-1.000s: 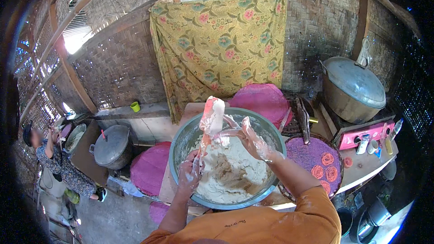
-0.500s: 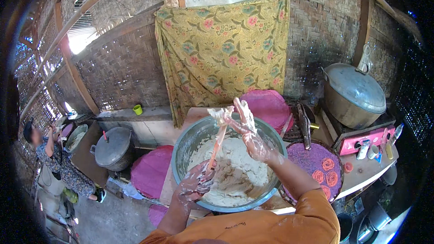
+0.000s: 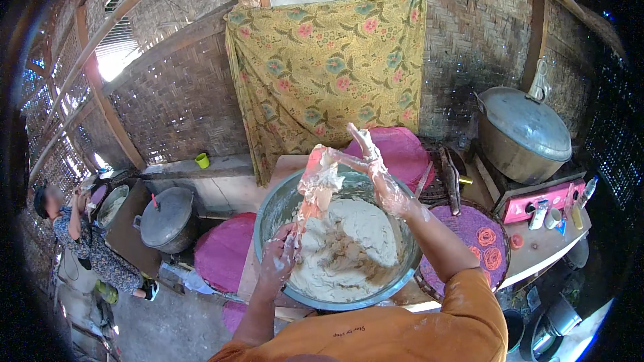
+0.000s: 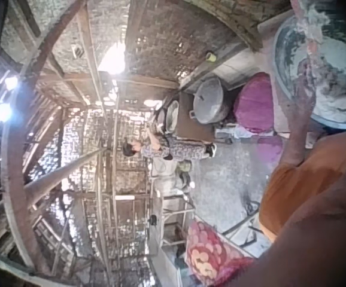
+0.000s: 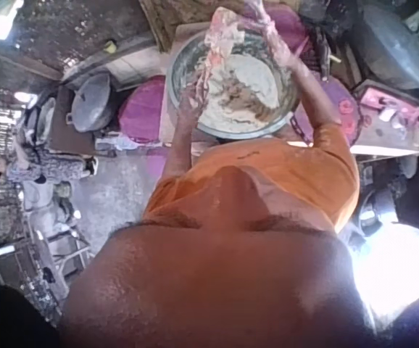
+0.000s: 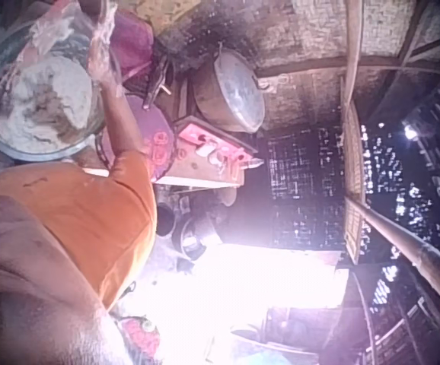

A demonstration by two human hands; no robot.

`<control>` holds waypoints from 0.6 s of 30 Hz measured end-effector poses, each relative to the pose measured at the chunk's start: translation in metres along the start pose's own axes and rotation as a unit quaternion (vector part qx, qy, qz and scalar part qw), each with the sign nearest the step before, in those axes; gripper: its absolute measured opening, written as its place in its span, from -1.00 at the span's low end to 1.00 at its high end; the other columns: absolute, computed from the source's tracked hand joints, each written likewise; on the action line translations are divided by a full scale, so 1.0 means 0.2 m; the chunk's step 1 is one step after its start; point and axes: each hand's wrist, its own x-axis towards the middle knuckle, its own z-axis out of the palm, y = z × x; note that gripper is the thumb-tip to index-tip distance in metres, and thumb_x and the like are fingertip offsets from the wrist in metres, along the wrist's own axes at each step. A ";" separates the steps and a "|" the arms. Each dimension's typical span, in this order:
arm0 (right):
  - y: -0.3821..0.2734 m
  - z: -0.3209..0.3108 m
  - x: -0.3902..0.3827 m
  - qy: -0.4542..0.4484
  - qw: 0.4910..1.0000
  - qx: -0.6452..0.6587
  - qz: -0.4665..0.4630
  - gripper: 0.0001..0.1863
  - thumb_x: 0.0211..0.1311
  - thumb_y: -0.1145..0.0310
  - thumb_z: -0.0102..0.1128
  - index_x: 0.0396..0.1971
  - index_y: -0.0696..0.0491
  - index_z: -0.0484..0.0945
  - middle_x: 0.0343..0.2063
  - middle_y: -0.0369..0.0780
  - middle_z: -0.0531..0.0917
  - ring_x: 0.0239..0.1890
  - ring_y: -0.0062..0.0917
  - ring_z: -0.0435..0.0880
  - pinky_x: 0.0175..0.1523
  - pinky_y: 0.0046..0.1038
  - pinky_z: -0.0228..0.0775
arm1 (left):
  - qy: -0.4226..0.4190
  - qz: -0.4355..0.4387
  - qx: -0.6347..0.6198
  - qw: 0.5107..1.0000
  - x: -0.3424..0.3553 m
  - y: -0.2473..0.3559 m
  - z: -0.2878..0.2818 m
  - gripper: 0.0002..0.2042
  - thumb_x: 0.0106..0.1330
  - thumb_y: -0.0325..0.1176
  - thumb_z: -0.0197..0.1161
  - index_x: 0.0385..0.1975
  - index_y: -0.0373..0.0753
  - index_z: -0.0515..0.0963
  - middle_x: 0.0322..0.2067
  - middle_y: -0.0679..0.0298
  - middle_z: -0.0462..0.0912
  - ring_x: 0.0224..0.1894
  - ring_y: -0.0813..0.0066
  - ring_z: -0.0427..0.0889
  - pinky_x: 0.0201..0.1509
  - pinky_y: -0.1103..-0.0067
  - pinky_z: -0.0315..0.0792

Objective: The person kneads a large mass of light-colored dough in a plastic basin by hand and uses a spatula to scrape excess dough from their hands and fingers back into the basin.

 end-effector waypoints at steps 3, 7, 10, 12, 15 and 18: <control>0.05 0.04 -0.02 -0.015 1.000 0.008 0.022 -0.16 0.35 -0.32 -0.58 0.39 0.03 0.04 0.42 -0.15 0.06 0.47 -0.34 -0.11 0.47 -0.27 -0.33 | 0.025 0.066 0.078 0.994 -0.01 -0.01 -0.01 -0.77 0.43 -0.41 -0.02 -0.02 -0.29 0.51 -0.44 0.40 0.48 -0.44 0.70 0.39 -0.37 0.71 0.29; 0.13 0.09 -0.05 -0.041 0.998 0.008 0.057 -0.17 0.35 -0.32 -0.54 0.40 -0.01 0.02 0.41 -0.15 0.08 0.47 -0.34 -0.09 0.47 -0.26 -0.29 | 0.043 0.133 0.118 0.983 0.00 -0.07 -0.01 -0.75 0.42 -0.42 -0.03 -0.01 -0.29 0.50 -0.41 0.36 0.49 -0.41 0.70 0.41 -0.35 0.71 0.30; 0.21 0.09 -0.08 -0.098 0.989 -0.035 0.104 -0.18 0.36 -0.32 -0.51 0.41 -0.03 0.01 0.41 -0.16 0.10 0.47 -0.33 -0.07 0.47 -0.26 -0.26 | 0.074 -0.016 -0.003 0.997 0.01 -0.22 -0.07 -0.76 0.44 -0.36 -0.04 -0.04 -0.29 0.50 -0.46 0.37 0.48 -0.44 0.71 0.41 -0.39 0.70 0.29; 0.30 0.08 -0.13 -0.165 0.968 -0.092 0.165 -0.19 0.36 -0.31 -0.49 0.42 -0.05 0.00 0.40 -0.16 0.11 0.47 -0.33 -0.06 0.47 -0.26 -0.24 | 0.159 0.022 0.167 0.973 0.06 -0.21 -0.11 -0.74 0.47 -0.27 -0.05 -0.08 -0.28 0.50 -0.54 0.42 0.45 -0.52 0.72 0.38 -0.45 0.70 0.26; 0.46 0.13 -0.22 -0.310 0.880 -0.206 0.295 -0.20 0.37 -0.31 -0.47 0.43 -0.07 -0.02 0.40 -0.16 0.13 0.46 -0.33 -0.05 0.46 -0.26 -0.21 | 0.169 0.041 0.080 0.982 0.08 -0.12 -0.10 -0.74 0.49 -0.24 -0.05 -0.13 -0.28 0.51 -0.60 0.46 0.40 -0.56 0.75 0.33 -0.49 0.71 0.21; 0.46 0.14 -0.23 -0.403 0.806 -0.269 0.341 -0.19 0.36 -0.32 -0.43 0.44 -0.08 -0.04 0.38 -0.17 0.19 0.45 -0.34 0.01 0.46 -0.26 -0.15 | 0.150 0.069 0.089 0.982 0.06 -0.13 -0.12 -0.76 0.49 -0.28 -0.04 -0.11 -0.28 0.51 -0.58 0.46 0.41 -0.54 0.78 0.34 -0.49 0.74 0.20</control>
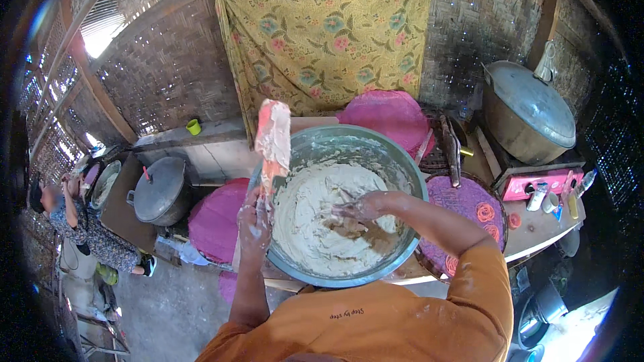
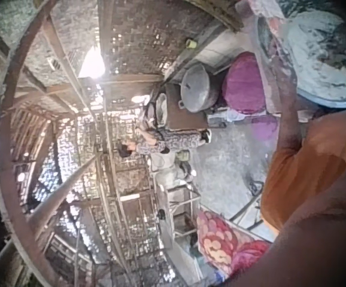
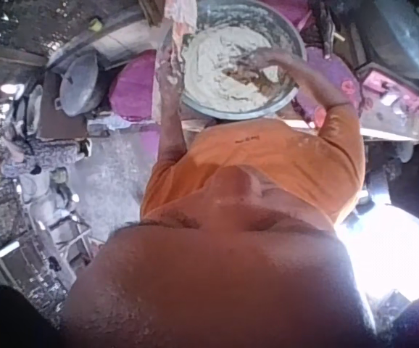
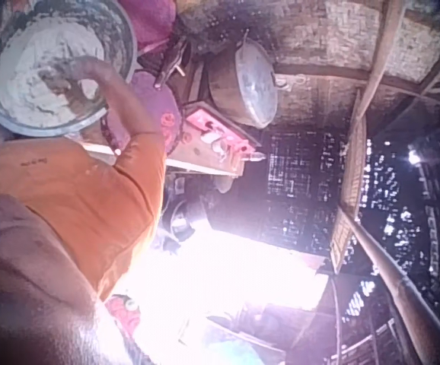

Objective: The person kneads a large mass of light-colored dough in a plastic basin by hand and uses a spatula to scrape excess dough from their hands and fingers back into the basin.

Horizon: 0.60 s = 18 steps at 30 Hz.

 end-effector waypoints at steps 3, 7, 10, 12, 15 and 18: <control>-0.02 -0.14 -0.10 0.109 0.954 0.246 -0.129 -0.13 0.29 -0.40 -0.42 0.43 -0.11 0.01 0.35 -0.19 0.27 0.40 -0.35 0.13 0.46 -0.27 -0.15 | -0.011 -0.044 -0.041 0.998 -0.06 -0.12 -0.02 -0.77 0.49 -0.32 -0.03 -0.09 -0.29 0.52 -0.54 0.46 0.45 -0.53 0.78 0.34 -0.48 0.75 0.23; -0.19 -0.33 -0.28 0.126 0.735 0.612 -0.262 -0.10 0.21 -0.48 -0.38 0.40 -0.17 0.12 0.37 -0.19 0.22 0.38 -0.27 0.15 0.46 -0.11 -0.24 | -0.047 -0.081 -0.014 0.995 -0.05 -0.09 -0.03 -0.77 0.49 -0.34 -0.04 -0.05 -0.28 0.52 -0.52 0.44 0.47 -0.54 0.76 0.35 -0.47 0.75 0.26; -0.30 -0.37 -0.32 0.069 0.550 0.761 -0.338 -0.10 0.18 -0.49 -0.35 0.39 -0.20 0.15 0.39 -0.18 0.17 0.37 -0.15 0.12 0.43 0.03 -0.28 | -0.078 -0.043 0.027 0.996 -0.04 -0.02 0.03 -0.75 0.49 -0.34 -0.05 0.00 -0.28 0.48 -0.51 0.43 0.48 -0.55 0.73 0.36 -0.47 0.71 0.30; -0.35 -0.37 -0.32 0.071 0.497 0.789 -0.355 -0.10 0.17 -0.50 -0.34 0.38 -0.21 0.16 0.39 -0.17 0.16 0.37 -0.08 0.11 0.41 0.10 -0.28 | -0.106 -0.039 0.052 0.992 -0.04 0.02 0.08 -0.76 0.48 -0.35 -0.04 0.02 -0.28 0.47 -0.49 0.40 0.50 -0.54 0.70 0.37 -0.45 0.65 0.33; -0.36 -0.37 -0.31 0.104 0.466 0.782 -0.401 -0.14 0.17 -0.50 -0.37 0.32 -0.26 0.30 0.42 -0.16 0.07 0.38 -0.06 0.07 0.41 0.11 -0.30 | -0.034 0.087 0.082 0.992 -0.01 0.06 0.09 -0.77 0.46 -0.38 -0.04 -0.02 -0.28 0.50 -0.52 0.38 0.48 -0.51 0.68 0.37 -0.43 0.63 0.33; -0.35 -0.37 -0.34 0.098 0.455 0.783 -0.413 -0.17 0.19 -0.49 -0.38 0.30 -0.29 0.33 0.43 -0.18 0.05 0.39 -0.04 0.05 0.41 0.11 -0.31 | -0.027 0.091 0.075 0.993 0.02 0.05 0.04 -0.77 0.42 -0.45 -0.02 -0.02 -0.34 0.48 -0.36 0.14 0.53 -0.39 0.32 0.49 -0.31 0.47 0.39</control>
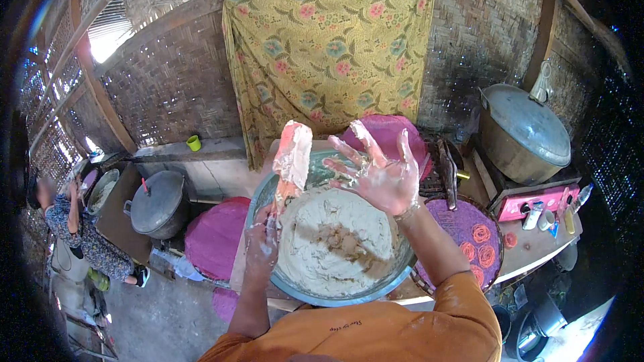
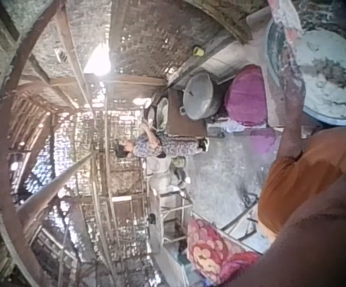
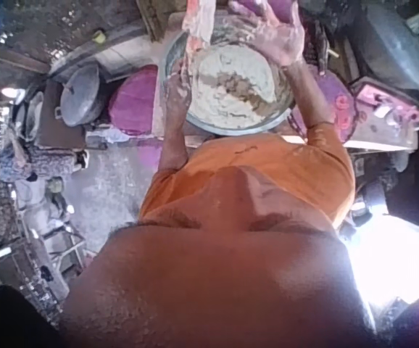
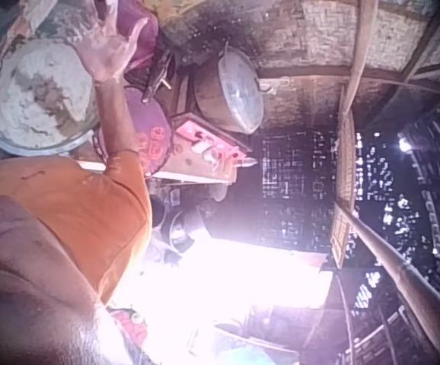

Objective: The person kneads a large mass of light-colored dough in a plastic basin by hand and uses a spatula to scrape excess dough from their hands and fingers back into the basin.

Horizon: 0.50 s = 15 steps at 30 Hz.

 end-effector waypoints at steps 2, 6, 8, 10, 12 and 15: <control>0.01 0.00 0.00 -0.009 1.000 -0.003 -0.007 -0.17 0.19 -0.50 -0.45 0.31 -0.32 0.31 0.44 -0.21 0.03 0.40 -0.03 0.02 0.41 0.12 -0.32 | -0.044 -0.061 -0.018 0.997 -0.01 -0.03 -0.02 -0.77 0.39 -0.51 0.00 -0.01 -0.39 0.44 -0.19 -0.10 0.60 -0.26 -0.03 0.61 -0.19 0.31 0.46; 0.02 -0.02 -0.01 -0.082 0.983 -0.151 -0.060 -0.13 0.19 -0.51 -0.58 0.35 -0.32 0.21 0.47 -0.29 -0.08 0.44 -0.06 -0.07 0.41 0.12 -0.35 | -0.058 -0.091 -0.020 0.994 -0.05 -0.08 -0.03 -0.76 0.42 -0.45 -0.02 0.01 -0.38 0.44 -0.24 -0.08 0.61 -0.29 -0.01 0.61 -0.18 0.31 0.47; 0.03 -0.04 -0.01 -0.118 0.967 -0.214 -0.067 -0.12 0.19 -0.51 -0.62 0.38 -0.32 0.15 0.47 -0.31 -0.11 0.46 -0.09 -0.11 0.42 0.12 -0.38 | -0.063 -0.077 -0.016 0.995 -0.04 -0.04 -0.04 -0.75 0.44 -0.42 -0.04 0.01 -0.37 0.44 -0.27 -0.06 0.62 -0.32 0.04 0.61 -0.20 0.33 0.46; 0.05 -0.06 0.00 -0.119 0.942 -0.288 -0.121 -0.09 0.22 -0.47 -0.73 0.45 -0.22 -0.07 0.47 -0.24 -0.11 0.47 -0.12 -0.11 0.43 0.14 -0.42 | -0.143 -0.197 -0.023 0.970 0.00 0.08 -0.07 -0.75 0.46 -0.40 -0.06 0.01 -0.35 0.44 -0.36 0.01 0.60 -0.41 0.23 0.56 -0.26 0.38 0.44; 0.06 -0.07 -0.01 -0.118 0.936 -0.307 -0.124 -0.09 0.22 -0.47 -0.73 0.45 -0.22 -0.08 0.47 -0.23 -0.12 0.47 -0.13 -0.11 0.43 0.13 -0.41 | -0.117 -0.157 -0.032 0.980 -0.01 0.05 -0.06 -0.75 0.46 -0.40 -0.07 0.00 -0.34 0.44 -0.40 0.05 0.58 -0.45 0.32 0.52 -0.29 0.42 0.42; 0.07 -0.08 -0.03 -0.102 0.891 -0.417 -0.149 -0.08 0.22 -0.47 -0.73 0.45 -0.19 -0.13 0.47 -0.20 -0.13 0.47 -0.14 -0.13 0.43 0.11 -0.41 | -0.101 -0.130 -0.048 0.985 -0.02 0.07 -0.07 -0.76 0.47 -0.39 -0.08 -0.01 -0.33 0.44 -0.44 0.09 0.56 -0.49 0.41 0.47 -0.33 0.47 0.41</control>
